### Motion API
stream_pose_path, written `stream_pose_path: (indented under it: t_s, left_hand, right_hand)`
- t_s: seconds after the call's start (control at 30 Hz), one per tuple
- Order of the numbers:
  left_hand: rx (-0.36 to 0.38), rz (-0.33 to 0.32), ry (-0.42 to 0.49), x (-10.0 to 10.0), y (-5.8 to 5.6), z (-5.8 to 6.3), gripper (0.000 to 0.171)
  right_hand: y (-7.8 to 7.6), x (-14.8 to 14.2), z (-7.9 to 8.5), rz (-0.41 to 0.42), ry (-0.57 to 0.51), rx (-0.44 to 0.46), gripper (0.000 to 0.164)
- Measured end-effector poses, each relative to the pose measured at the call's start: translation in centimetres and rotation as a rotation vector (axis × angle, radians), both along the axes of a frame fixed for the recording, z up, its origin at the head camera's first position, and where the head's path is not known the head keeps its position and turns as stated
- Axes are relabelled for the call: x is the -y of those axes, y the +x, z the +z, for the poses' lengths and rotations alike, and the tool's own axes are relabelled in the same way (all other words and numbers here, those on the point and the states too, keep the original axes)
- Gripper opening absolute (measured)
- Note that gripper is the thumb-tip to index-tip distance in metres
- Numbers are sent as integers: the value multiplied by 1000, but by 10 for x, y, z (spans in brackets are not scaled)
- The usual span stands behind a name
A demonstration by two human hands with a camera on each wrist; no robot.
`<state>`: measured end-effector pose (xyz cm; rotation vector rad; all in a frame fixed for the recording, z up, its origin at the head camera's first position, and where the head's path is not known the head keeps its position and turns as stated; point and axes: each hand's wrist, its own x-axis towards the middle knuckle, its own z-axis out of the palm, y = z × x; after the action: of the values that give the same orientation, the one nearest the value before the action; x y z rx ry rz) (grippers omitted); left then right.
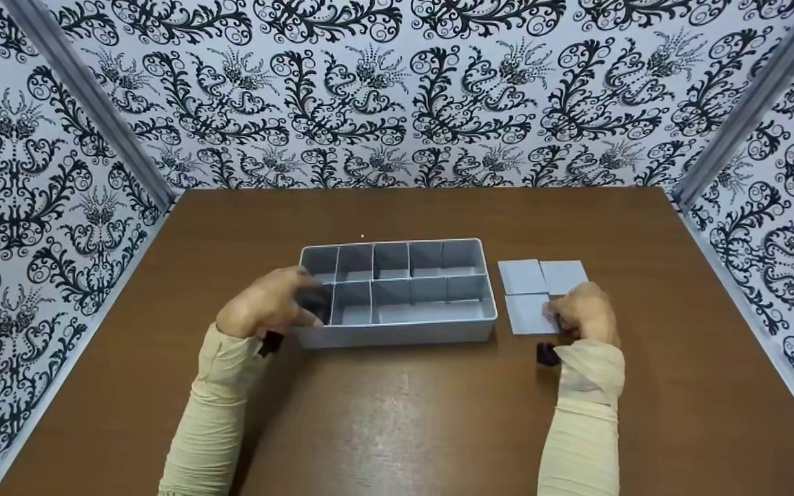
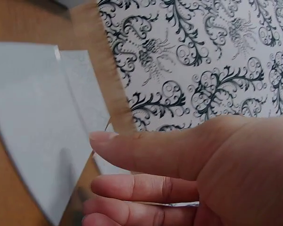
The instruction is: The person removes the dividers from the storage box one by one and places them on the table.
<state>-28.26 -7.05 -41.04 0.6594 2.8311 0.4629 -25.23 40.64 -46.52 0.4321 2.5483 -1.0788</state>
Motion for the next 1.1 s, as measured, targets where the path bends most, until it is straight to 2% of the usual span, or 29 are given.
stream_pose_path:
  t_s: [0.27,0.37,0.53,0.7,0.87,1.1]
  left_hand:
    - [4,-2,-15,1,0,1,53]
    - [12,7,-9,1,0,1,54]
    - [7,5,-11,0,0,1,53]
    - [4,9,-2,0,1,0,50]
    - [-3,4,-7,-1,0,0,48]
    - [-3,13,-1,-2,1,1,43]
  right_hand:
    - [4,29,31,97,182,-145,51]
    - [6,49,42,108,202,-217,54]
    - [9,94,57,143,237,-385,35]
    - [7,139,64,254,224,-528,24]
    - [-2,176,63,341,200,-527,20]
    - [-10,213,61,383,207,-533,18]
